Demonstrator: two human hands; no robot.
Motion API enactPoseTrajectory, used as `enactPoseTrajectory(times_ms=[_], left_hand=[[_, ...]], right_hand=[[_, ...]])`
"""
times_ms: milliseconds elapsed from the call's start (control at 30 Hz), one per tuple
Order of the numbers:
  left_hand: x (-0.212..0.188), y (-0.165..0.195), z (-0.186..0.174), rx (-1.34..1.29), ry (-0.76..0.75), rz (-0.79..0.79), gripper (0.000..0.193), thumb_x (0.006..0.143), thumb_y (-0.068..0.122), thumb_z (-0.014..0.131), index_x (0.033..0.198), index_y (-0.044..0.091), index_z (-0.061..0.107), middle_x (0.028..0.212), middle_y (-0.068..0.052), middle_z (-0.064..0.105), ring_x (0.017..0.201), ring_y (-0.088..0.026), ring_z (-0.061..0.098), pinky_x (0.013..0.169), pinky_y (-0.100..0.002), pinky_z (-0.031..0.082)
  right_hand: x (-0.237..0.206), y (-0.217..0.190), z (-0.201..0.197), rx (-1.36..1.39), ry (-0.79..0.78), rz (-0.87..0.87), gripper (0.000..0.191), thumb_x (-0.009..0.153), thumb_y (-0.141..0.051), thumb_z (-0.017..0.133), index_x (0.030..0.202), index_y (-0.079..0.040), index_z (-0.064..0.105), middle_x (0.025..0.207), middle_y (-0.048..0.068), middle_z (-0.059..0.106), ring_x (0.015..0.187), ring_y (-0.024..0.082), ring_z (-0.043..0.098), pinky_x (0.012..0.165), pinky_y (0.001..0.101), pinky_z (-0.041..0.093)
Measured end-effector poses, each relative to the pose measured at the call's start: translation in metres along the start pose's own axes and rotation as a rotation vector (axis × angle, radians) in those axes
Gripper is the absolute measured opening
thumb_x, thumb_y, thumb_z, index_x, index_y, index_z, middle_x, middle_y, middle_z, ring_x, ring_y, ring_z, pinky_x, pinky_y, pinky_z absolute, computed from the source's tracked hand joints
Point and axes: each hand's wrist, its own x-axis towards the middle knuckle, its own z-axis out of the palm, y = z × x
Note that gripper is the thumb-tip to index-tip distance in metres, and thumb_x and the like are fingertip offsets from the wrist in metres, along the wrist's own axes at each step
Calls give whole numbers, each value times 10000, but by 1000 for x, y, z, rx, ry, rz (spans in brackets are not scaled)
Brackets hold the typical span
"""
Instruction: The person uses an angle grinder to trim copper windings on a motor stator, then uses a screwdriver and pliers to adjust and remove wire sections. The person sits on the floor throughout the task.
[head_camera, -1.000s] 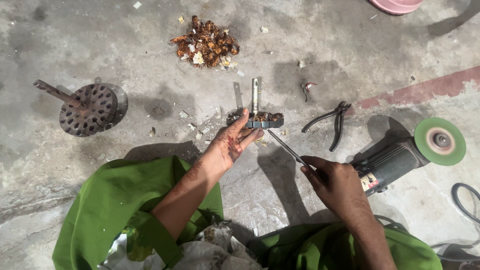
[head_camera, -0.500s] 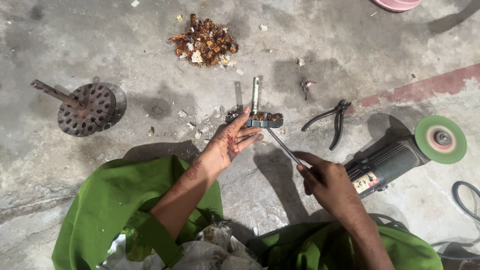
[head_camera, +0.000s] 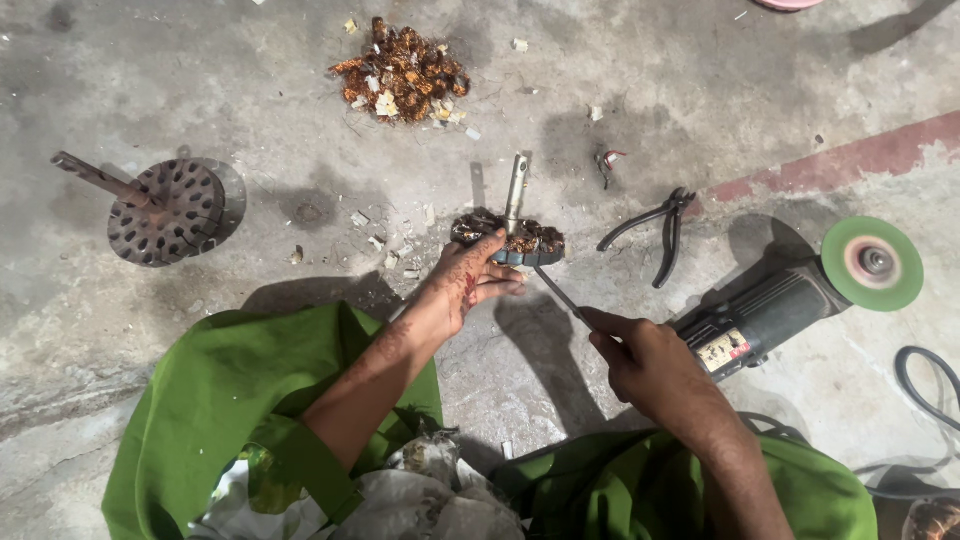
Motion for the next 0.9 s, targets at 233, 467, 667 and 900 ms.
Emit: enactPoseTrajectory(times_ms=[233, 467, 667, 900], left_hand=[[3, 3, 5, 96, 164, -52, 475, 910, 285, 736, 1222, -53, 614, 880, -167, 713, 679, -258, 738, 609, -350, 676], [7, 20, 0, -48, 215, -88, 405, 947, 279, 694, 1233, -2, 634, 816, -114, 717, 676, -205, 743, 640, -356, 704], [0, 16, 5, 70, 148, 5, 377, 938, 303, 700, 1066, -49, 658, 858, -133, 734, 630, -201, 717, 587, -370, 684], [4, 21, 3, 35, 228, -76, 401, 926, 297, 732, 1106, -47, 636, 845, -144, 696, 667, -215, 733, 634, -352, 682]], right_hand=[[8, 23, 16, 618, -293, 162, 424, 1029, -276, 491, 1396, -167, 674, 544, 21, 481, 395, 131, 407, 375, 320, 337], [9, 1, 42, 485, -38, -71, 572, 988, -140, 552, 1537, -290, 491, 567, 91, 580, 446, 187, 510, 452, 383, 421], [-2, -9, 39, -139, 36, -123, 548, 965, -146, 563, 1491, -277, 484, 789, 249, 728, 685, 374, 747, 727, 505, 608], [-10, -11, 28, -126, 16, -141, 584, 955, -172, 606, 1519, -288, 512, 727, 248, 715, 675, 374, 735, 710, 505, 574]])
